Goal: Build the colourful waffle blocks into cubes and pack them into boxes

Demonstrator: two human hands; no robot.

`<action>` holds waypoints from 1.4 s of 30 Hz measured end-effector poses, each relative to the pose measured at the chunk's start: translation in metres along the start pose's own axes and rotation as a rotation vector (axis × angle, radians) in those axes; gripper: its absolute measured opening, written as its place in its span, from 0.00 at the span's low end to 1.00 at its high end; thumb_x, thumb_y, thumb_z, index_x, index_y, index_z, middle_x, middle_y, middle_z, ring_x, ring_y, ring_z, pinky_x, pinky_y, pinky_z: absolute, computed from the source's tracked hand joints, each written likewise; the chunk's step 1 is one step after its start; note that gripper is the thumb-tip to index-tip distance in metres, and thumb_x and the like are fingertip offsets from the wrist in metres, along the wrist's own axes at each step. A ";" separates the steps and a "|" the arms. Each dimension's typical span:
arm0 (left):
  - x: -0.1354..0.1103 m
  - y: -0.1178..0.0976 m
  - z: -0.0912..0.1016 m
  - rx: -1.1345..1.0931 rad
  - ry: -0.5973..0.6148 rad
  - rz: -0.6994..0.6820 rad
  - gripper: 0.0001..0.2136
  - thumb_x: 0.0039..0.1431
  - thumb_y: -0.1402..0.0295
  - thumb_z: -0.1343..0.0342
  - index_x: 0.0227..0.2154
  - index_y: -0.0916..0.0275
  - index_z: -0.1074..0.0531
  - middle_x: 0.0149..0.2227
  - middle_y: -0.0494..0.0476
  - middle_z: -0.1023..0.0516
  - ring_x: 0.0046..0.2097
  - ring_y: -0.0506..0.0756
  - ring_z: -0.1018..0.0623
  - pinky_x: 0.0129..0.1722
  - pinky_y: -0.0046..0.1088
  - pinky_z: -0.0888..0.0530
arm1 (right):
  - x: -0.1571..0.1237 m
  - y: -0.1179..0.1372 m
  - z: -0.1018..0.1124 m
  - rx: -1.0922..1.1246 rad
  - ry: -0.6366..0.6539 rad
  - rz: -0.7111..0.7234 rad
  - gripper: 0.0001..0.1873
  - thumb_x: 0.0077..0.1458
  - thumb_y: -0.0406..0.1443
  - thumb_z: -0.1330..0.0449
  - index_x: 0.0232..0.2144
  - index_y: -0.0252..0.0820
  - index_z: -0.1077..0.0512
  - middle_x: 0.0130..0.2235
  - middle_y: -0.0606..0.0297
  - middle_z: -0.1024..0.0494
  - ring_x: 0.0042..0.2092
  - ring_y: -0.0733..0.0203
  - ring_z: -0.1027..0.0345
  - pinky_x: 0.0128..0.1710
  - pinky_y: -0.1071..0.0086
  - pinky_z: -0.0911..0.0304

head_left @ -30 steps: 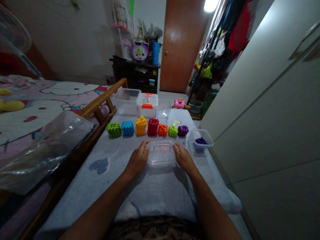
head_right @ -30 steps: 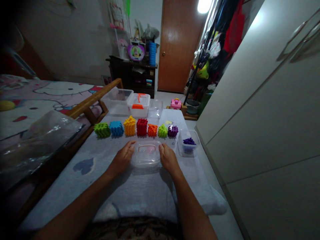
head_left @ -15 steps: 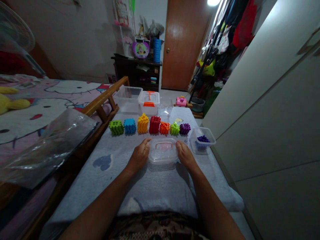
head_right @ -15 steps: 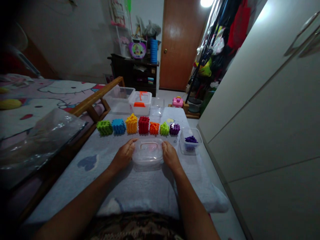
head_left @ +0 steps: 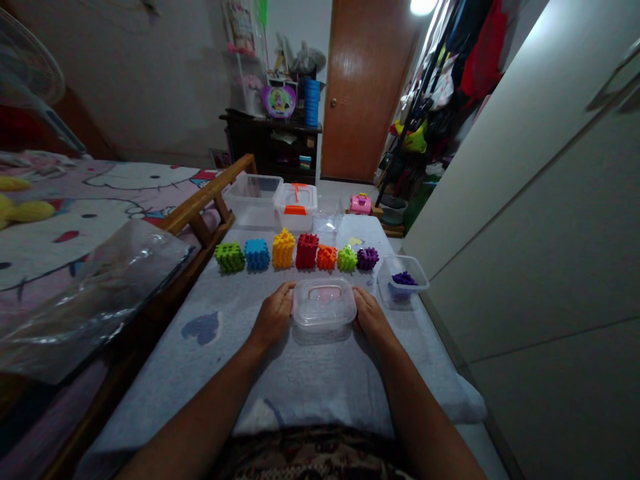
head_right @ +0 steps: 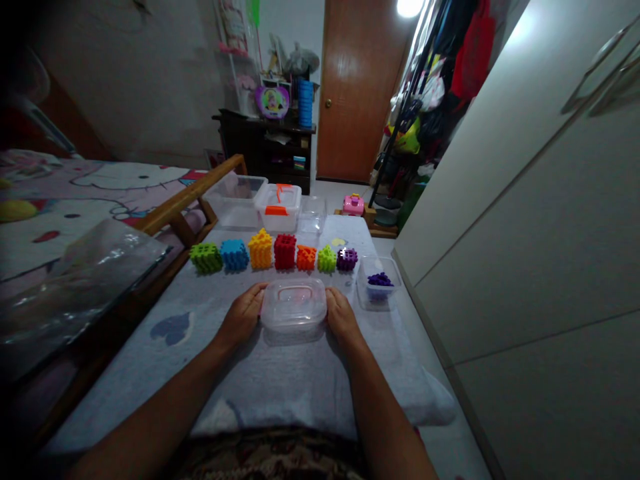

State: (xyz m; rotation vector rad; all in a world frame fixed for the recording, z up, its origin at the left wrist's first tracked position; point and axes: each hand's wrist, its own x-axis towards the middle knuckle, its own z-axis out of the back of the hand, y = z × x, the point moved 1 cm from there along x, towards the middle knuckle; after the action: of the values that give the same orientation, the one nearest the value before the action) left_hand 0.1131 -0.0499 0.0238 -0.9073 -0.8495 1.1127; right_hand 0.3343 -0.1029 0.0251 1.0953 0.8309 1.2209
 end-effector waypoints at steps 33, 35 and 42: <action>-0.009 -0.005 0.002 0.152 0.024 -0.379 0.17 0.62 0.55 0.49 0.48 0.58 0.28 0.57 0.62 0.33 0.60 0.62 0.33 0.61 0.47 0.36 | 0.012 -0.038 0.079 -0.494 -0.839 0.031 0.67 0.39 0.52 0.33 0.67 0.28 0.67 0.66 0.35 0.51 0.66 0.36 0.52 0.63 0.49 0.50; -0.009 -0.006 0.003 0.155 0.023 -0.375 0.17 0.62 0.55 0.49 0.48 0.58 0.28 0.56 0.62 0.33 0.60 0.62 0.33 0.61 0.47 0.36 | 0.014 -0.040 0.079 -0.484 -0.821 0.030 0.66 0.40 0.50 0.33 0.67 0.30 0.67 0.64 0.37 0.48 0.64 0.37 0.47 0.62 0.49 0.48; -0.010 -0.008 0.002 0.155 0.012 -0.362 0.16 0.62 0.55 0.49 0.47 0.57 0.27 0.57 0.62 0.32 0.60 0.63 0.33 0.60 0.48 0.35 | 0.034 -0.042 0.093 -0.498 -0.821 0.060 0.64 0.41 0.49 0.33 0.66 0.33 0.67 0.62 0.39 0.45 0.60 0.40 0.43 0.60 0.50 0.45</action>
State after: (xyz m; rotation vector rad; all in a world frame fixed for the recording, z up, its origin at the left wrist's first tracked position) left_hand 0.1115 -0.0609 0.0306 -0.6013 -0.8653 0.8428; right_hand 0.4401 -0.0869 0.0146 1.0670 -0.1317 0.8318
